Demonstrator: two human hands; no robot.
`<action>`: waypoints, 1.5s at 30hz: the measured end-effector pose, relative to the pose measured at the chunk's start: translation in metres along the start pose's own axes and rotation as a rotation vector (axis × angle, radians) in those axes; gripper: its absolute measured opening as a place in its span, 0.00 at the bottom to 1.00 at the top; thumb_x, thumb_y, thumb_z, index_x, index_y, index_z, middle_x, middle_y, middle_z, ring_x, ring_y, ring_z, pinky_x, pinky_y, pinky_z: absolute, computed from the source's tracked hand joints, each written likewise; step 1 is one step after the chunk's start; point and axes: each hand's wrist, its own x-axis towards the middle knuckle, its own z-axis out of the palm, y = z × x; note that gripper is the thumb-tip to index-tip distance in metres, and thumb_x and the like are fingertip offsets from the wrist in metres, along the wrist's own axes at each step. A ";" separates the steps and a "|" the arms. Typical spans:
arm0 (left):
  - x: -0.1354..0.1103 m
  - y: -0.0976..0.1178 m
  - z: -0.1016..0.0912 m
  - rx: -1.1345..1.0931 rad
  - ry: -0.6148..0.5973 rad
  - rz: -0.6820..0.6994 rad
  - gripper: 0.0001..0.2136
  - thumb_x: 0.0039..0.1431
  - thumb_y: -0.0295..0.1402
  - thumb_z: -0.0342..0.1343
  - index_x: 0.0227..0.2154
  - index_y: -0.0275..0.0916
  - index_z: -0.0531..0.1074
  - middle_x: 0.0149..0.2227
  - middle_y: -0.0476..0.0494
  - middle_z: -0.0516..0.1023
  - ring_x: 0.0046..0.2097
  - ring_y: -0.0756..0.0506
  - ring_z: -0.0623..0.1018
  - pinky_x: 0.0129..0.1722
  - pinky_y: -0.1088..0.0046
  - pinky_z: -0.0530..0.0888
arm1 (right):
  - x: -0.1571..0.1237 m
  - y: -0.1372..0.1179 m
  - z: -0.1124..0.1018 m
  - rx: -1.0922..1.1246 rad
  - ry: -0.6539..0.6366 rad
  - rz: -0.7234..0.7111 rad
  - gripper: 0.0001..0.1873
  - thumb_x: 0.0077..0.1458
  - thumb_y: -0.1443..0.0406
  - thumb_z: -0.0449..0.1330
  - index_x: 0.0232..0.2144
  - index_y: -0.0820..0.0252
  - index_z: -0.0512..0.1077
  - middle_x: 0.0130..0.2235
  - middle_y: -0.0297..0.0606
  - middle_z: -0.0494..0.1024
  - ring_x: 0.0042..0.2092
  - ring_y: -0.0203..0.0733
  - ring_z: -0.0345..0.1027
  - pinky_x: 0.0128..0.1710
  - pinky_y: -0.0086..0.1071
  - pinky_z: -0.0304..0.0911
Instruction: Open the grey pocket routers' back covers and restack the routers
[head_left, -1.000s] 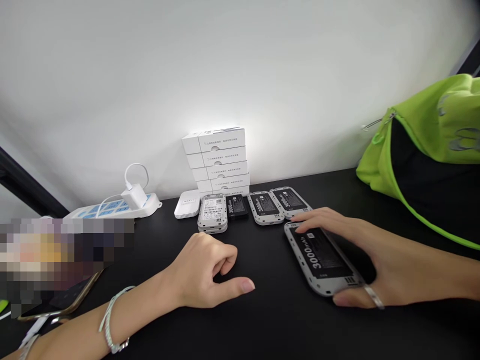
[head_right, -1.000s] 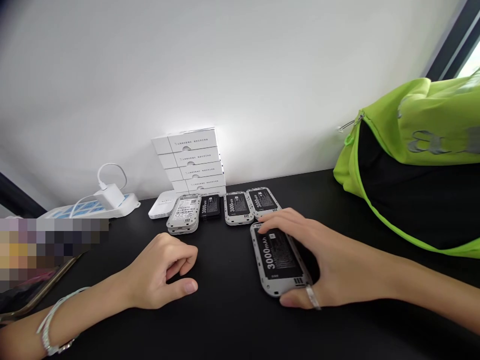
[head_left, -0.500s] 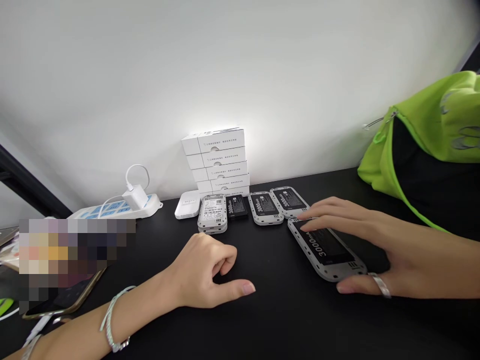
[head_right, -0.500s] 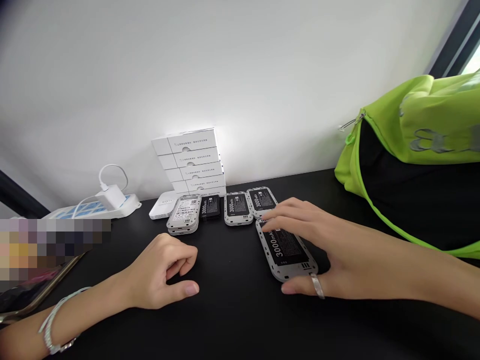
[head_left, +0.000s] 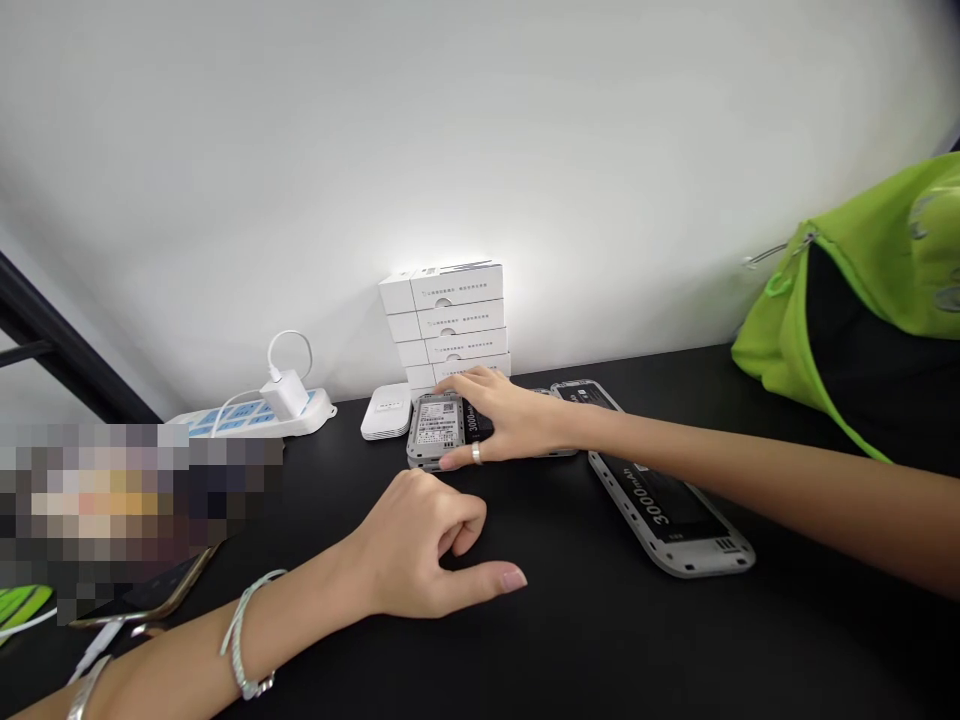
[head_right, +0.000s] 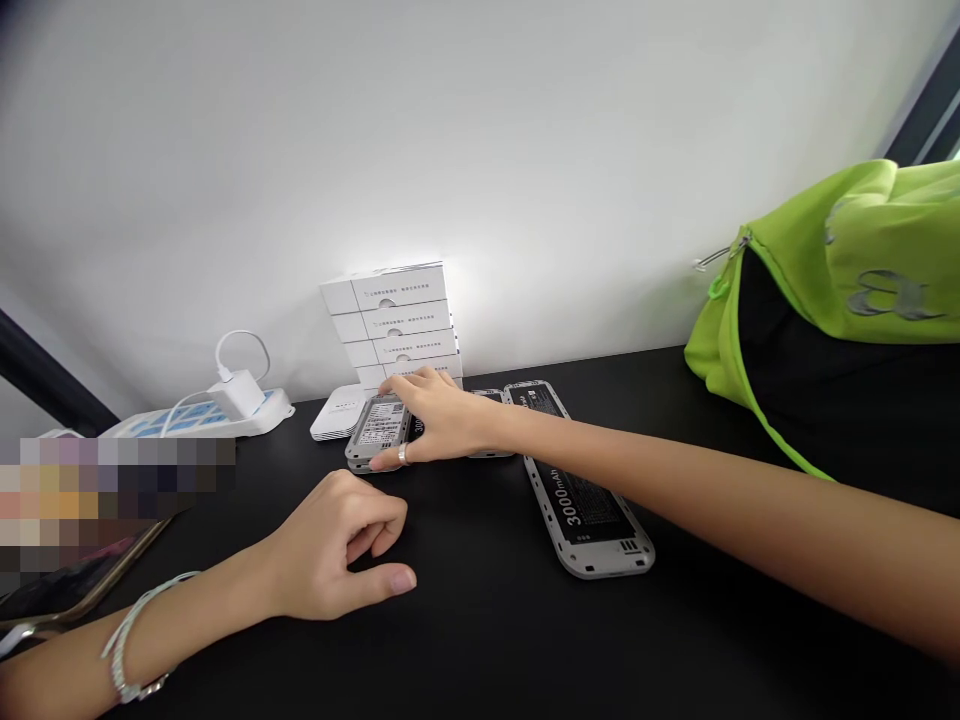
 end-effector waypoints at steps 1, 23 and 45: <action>0.000 0.000 0.000 -0.004 0.003 0.003 0.25 0.56 0.53 0.54 0.16 0.38 0.56 0.12 0.57 0.54 0.15 0.55 0.56 0.20 0.76 0.55 | 0.005 -0.002 0.001 -0.021 0.003 0.025 0.47 0.46 0.40 0.61 0.60 0.56 0.55 0.57 0.52 0.63 0.59 0.63 0.55 0.51 0.54 0.61; 0.001 0.008 0.000 0.061 0.159 -0.017 0.27 0.43 0.49 0.67 0.14 0.37 0.56 0.12 0.58 0.55 0.15 0.57 0.56 0.17 0.78 0.52 | -0.080 -0.029 -0.011 0.106 -0.146 0.268 0.55 0.34 0.44 0.69 0.62 0.50 0.52 0.56 0.45 0.62 0.59 0.66 0.49 0.50 0.53 0.61; 0.002 0.011 -0.004 0.053 0.085 -0.081 0.27 0.42 0.47 0.67 0.15 0.38 0.53 0.12 0.59 0.55 0.16 0.57 0.55 0.18 0.77 0.54 | -0.005 0.015 -0.013 -0.063 -0.078 0.136 0.38 0.47 0.57 0.66 0.57 0.62 0.58 0.55 0.51 0.70 0.55 0.60 0.63 0.52 0.51 0.60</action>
